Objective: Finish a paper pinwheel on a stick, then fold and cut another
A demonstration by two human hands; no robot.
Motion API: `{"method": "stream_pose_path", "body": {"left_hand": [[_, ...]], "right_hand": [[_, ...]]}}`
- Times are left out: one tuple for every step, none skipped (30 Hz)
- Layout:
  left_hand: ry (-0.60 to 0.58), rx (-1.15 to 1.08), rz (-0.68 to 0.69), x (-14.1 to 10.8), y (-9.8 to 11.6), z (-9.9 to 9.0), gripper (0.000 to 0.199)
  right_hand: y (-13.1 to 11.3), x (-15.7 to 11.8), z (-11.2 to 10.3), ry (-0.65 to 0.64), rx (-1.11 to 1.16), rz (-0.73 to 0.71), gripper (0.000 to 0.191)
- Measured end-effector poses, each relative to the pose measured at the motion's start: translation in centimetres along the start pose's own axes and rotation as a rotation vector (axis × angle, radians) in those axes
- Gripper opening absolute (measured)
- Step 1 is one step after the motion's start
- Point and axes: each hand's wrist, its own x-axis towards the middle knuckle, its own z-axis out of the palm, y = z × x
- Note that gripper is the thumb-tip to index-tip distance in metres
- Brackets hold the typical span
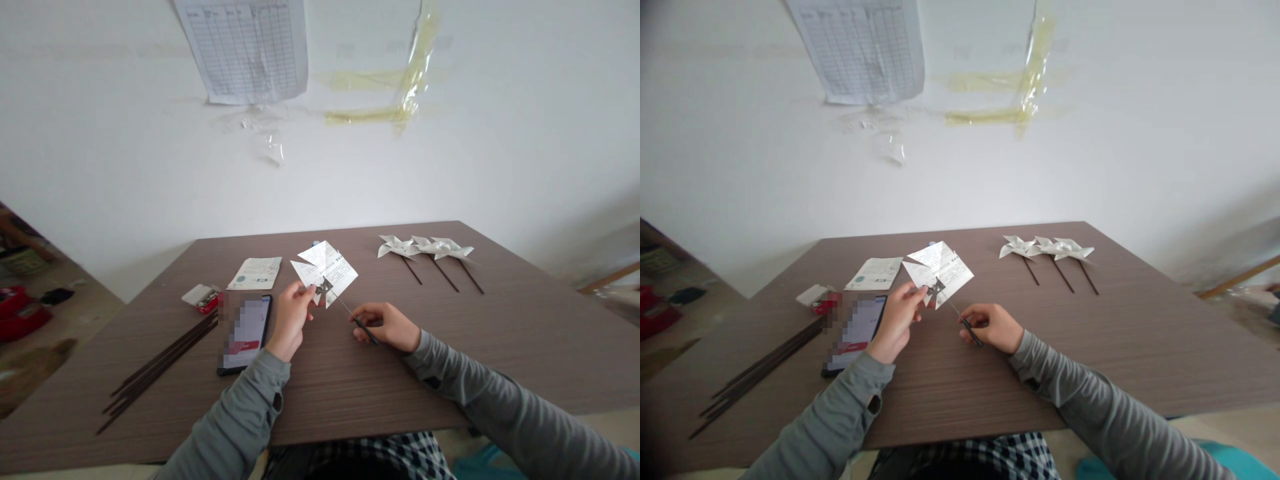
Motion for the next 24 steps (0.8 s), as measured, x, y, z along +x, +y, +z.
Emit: {"method": "stream_pose_path", "body": {"left_hand": [[-0.002,0.017,0.008,0.1,0.1,-0.2,0.021],[-0.010,0.033,0.013,0.2,0.2,-0.5,0.023],[-0.023,0.048,0.017,0.3,0.2,-0.7,0.025],[-0.036,0.061,0.015,0.4,0.3,-0.9,0.026],[-0.046,0.072,0.010,0.4,0.3,-1.1,0.027],[-0.056,0.083,0.002,0.4,0.3,-1.2,0.027],[-0.066,0.094,-0.006,0.5,0.4,-1.3,0.028],[-0.079,0.107,-0.014,0.5,0.4,-1.4,0.028],[-0.098,0.121,-0.019,0.5,0.3,-1.5,0.029],[-0.122,0.136,-0.021,0.5,0.3,-1.5,0.031],[-0.146,0.151,-0.022,0.5,0.3,-1.6,0.033],[-0.172,0.165,-0.022,0.5,0.3,-1.6,0.034],[-0.198,0.178,-0.022,0.5,0.3,-1.6,0.036],[-0.222,0.189,-0.020,0.5,0.2,-1.6,0.036],[-0.244,0.201,-0.016,0.4,0.2,-1.6,0.036],[-0.264,0.214,-0.013,0.4,0.1,-1.6,0.035],[-0.282,0.228,-0.010,0.3,0.1,-1.6,0.033],[-0.298,0.242,-0.008,0.3,0.0,-1.5,0.032],[-0.308,0.255,-0.006,0.3,0.0,-1.5,0.030],[-0.318,0.268,-0.005,0.3,-0.1,-1.5,0.027],[-0.326,0.281,-0.002,0.3,-0.1,-1.6,0.025],[-0.331,0.293,0.004,0.3,-0.2,-1.6,0.024],[-0.337,0.306,0.011,0.3,-0.3,-1.6,0.022],[-0.340,0.319,0.017,0.3,-0.3,-1.7,0.021]], "right_hand": [[0.0,0.1,-0.3,0.014,-0.022,-0.020,0.058],[0.0,0.1,-0.6,0.044,-0.043,-0.047,0.056],[0.2,0.3,-1.0,0.073,-0.066,-0.072,0.054],[0.4,0.4,-1.4,0.117,-0.087,-0.099,0.053],[0.6,0.6,-1.9,0.178,-0.108,-0.128,0.051],[0.9,0.8,-2.3,0.250,-0.134,-0.156,0.049],[1.2,0.9,-2.7,0.332,-0.168,-0.185,0.046],[1.6,1.1,-3.1,0.414,-0.208,-0.211,0.043],[1.9,1.3,-3.5,0.489,-0.240,-0.231,0.041],[2.2,1.5,-3.7,0.549,-0.257,-0.243,0.040],[2.5,1.7,-3.9,0.599,-0.266,-0.246,0.039],[2.8,1.8,-4.1,0.633,-0.272,-0.239,0.038],[3.1,1.9,-4.1,0.653,-0.273,-0.224,0.038],[3.3,2.0,-4.1,0.660,-0.271,-0.205,0.038],[3.4,2.1,-4.1,0.655,-0.266,-0.184,0.038],[3.5,2.1,-4.1,0.642,-0.260,-0.165,0.039],[3.6,2.2,-4.0,0.625,-0.252,-0.150,0.039],[3.7,2.2,-4.0,0.608,-0.243,-0.139,0.039],[3.7,2.3,-3.9,0.592,-0.231,-0.130,0.038],[3.7,2.3,-3.9,0.580,-0.216,-0.123,0.038],[3.7,2.3,-3.8,0.571,-0.200,-0.118,0.037],[3.7,2.3,-3.8,0.563,-0.184,-0.116,0.037],[3.7,2.4,-3.8,0.557,-0.168,-0.116,0.037],[3.7,2.4,-3.8,0.549,-0.155,-0.119,0.038]]}}
